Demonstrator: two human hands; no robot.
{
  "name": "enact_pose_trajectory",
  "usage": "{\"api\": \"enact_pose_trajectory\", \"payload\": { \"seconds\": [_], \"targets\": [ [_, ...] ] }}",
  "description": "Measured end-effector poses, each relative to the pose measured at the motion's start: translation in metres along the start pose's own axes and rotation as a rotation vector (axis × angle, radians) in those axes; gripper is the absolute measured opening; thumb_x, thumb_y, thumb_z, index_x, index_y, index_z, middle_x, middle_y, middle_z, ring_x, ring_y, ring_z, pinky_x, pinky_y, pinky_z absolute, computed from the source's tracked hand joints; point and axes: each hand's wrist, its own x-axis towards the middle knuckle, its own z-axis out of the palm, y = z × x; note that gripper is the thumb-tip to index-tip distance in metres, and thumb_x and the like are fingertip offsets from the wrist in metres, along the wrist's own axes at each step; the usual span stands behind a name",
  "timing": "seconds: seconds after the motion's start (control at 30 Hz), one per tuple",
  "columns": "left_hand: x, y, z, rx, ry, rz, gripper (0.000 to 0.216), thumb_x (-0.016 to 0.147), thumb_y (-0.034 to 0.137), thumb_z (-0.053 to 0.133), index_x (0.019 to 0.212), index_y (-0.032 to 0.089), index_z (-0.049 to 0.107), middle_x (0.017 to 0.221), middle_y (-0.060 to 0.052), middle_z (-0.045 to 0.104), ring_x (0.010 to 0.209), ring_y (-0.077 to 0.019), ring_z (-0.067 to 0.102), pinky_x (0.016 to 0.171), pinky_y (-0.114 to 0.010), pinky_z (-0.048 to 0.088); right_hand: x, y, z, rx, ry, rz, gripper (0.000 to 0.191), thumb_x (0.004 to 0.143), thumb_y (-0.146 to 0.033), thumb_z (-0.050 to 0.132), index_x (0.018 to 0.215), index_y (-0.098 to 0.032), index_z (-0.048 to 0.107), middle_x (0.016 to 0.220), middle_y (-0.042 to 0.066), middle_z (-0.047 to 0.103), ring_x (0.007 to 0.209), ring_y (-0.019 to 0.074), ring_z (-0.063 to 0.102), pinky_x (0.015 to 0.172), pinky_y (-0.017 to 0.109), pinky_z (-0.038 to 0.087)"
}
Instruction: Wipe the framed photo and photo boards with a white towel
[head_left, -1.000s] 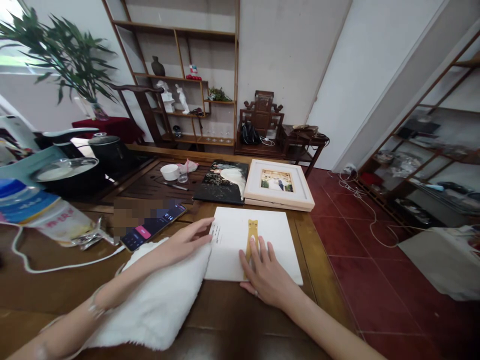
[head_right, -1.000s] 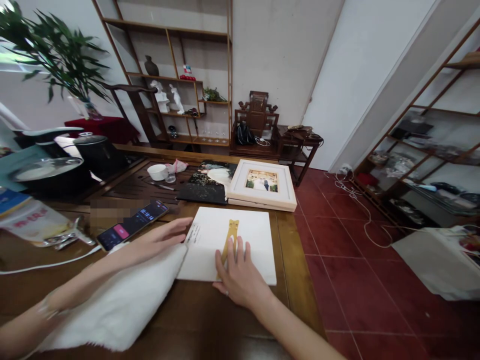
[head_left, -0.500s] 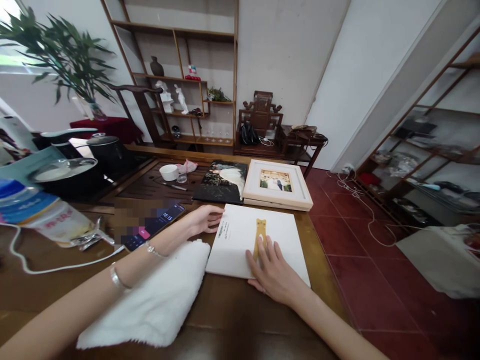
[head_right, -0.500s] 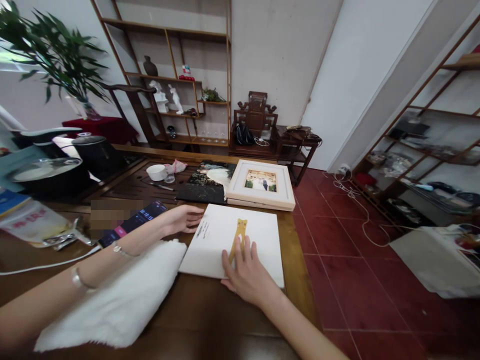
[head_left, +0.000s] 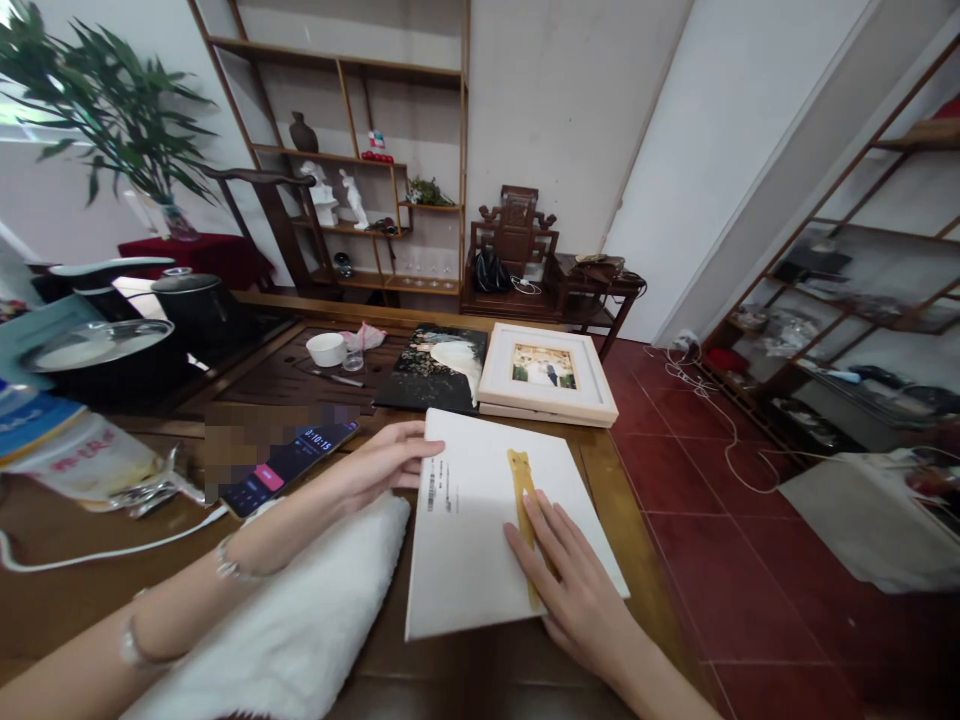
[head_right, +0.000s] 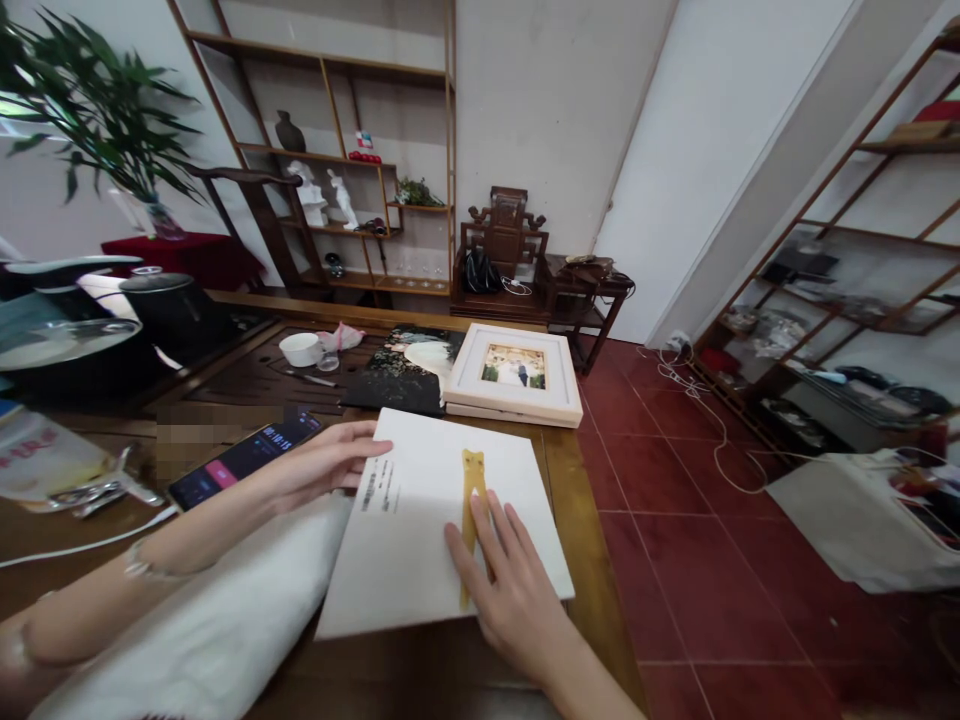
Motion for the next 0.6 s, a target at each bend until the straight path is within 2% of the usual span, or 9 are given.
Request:
{"api": "enact_pose_trajectory", "payload": {
  "seconds": [0.1,0.2,0.27,0.33,0.4,0.43,0.5,0.53,0.6],
  "targets": [
    [-0.022,0.002,0.001,-0.074,-0.034,0.099,0.035,0.078,0.036,0.069,0.106,0.018,0.057,0.104,-0.008,0.068,0.087,-0.0201,0.066,0.075,-0.030,0.053,-0.002,0.000,-0.005,0.095,0.118,0.001,0.073,0.081,-0.006,0.039,0.148,-0.024,0.015,0.152,0.009,0.023,0.137,0.0318,0.028,0.102,0.053,0.042],
    [-0.041,-0.007,-0.003,-0.178,-0.089,0.164,0.038,0.084,0.043,0.060,0.114,0.020,0.056,0.114,-0.009,0.064,0.102,-0.0250,0.062,0.086,-0.035,0.050,0.007,0.000,-0.021,0.269,0.220,0.058,0.065,0.080,-0.008,0.043,0.143,-0.024,0.032,0.144,0.008,0.040,0.127,0.0294,0.046,0.097,0.047,0.048],
    [-0.054,-0.020,-0.006,-0.217,-0.071,0.135,0.044,0.084,0.041,0.060,0.123,0.023,0.053,0.122,-0.009,0.061,0.114,-0.0275,0.056,0.094,-0.039,0.046,0.023,0.001,-0.037,0.425,0.341,0.264,0.046,0.082,-0.016,0.050,0.128,-0.023,0.054,0.127,0.010,0.059,0.109,0.0275,0.062,0.088,0.041,0.055],
    [-0.066,-0.036,-0.007,-0.267,-0.024,0.060,0.049,0.083,0.035,0.063,0.129,0.026,0.048,0.128,-0.009,0.057,0.123,-0.0284,0.048,0.099,-0.043,0.043,0.044,0.002,-0.055,0.621,0.508,0.508,0.022,0.079,-0.025,0.061,0.099,-0.022,0.070,0.097,0.009,0.073,0.087,0.0258,0.069,0.072,0.036,0.059],
    [-0.075,-0.051,-0.005,-0.352,-0.017,0.027,0.049,0.082,0.030,0.064,0.129,0.027,0.049,0.132,-0.008,0.054,0.127,-0.0294,0.043,0.102,-0.048,0.039,0.070,0.005,-0.069,0.917,0.553,0.658,0.016,0.075,-0.028,0.068,0.088,-0.019,0.070,0.087,0.006,0.073,0.079,0.0220,0.069,0.065,0.031,0.058],
    [-0.079,-0.058,-0.004,-0.401,-0.033,0.047,0.047,0.082,0.029,0.066,0.126,0.025,0.052,0.132,-0.008,0.054,0.128,-0.0304,0.042,0.104,-0.049,0.036,0.084,0.006,-0.073,1.063,0.591,0.723,0.018,0.071,-0.030,0.072,0.085,-0.019,0.069,0.077,0.004,0.072,0.066,0.0176,0.068,0.055,0.026,0.055],
    [-0.082,-0.066,-0.005,-0.487,-0.080,0.163,0.042,0.076,0.031,0.070,0.117,0.023,0.061,0.129,-0.008,0.057,0.127,-0.0324,0.042,0.108,-0.050,0.031,0.111,0.008,-0.076,1.322,0.569,0.862,0.025,0.064,-0.032,0.077,0.080,-0.016,0.066,0.059,-0.002,0.065,0.040,0.0088,0.054,0.035,0.018,0.040],
    [-0.081,-0.069,-0.007,-0.522,-0.088,0.242,0.041,0.073,0.034,0.073,0.112,0.023,0.065,0.125,-0.007,0.060,0.127,-0.0332,0.042,0.109,-0.050,0.029,0.123,0.009,-0.075,1.439,0.555,0.904,0.027,0.062,-0.031,0.078,0.079,-0.015,0.064,0.055,-0.004,0.062,0.035,0.0063,0.049,0.033,0.017,0.036],
    [-0.079,-0.073,-0.014,-0.594,-0.045,0.414,0.044,0.066,0.046,0.075,0.105,0.026,0.069,0.116,-0.003,0.066,0.126,-0.0343,0.043,0.110,-0.050,0.028,0.143,0.008,-0.067,1.708,0.506,0.889,0.028,0.063,-0.025,0.077,0.085,-0.015,0.063,0.062,-0.003,0.065,0.042,0.0079,0.055,0.041,0.018,0.044]
  ]
}}
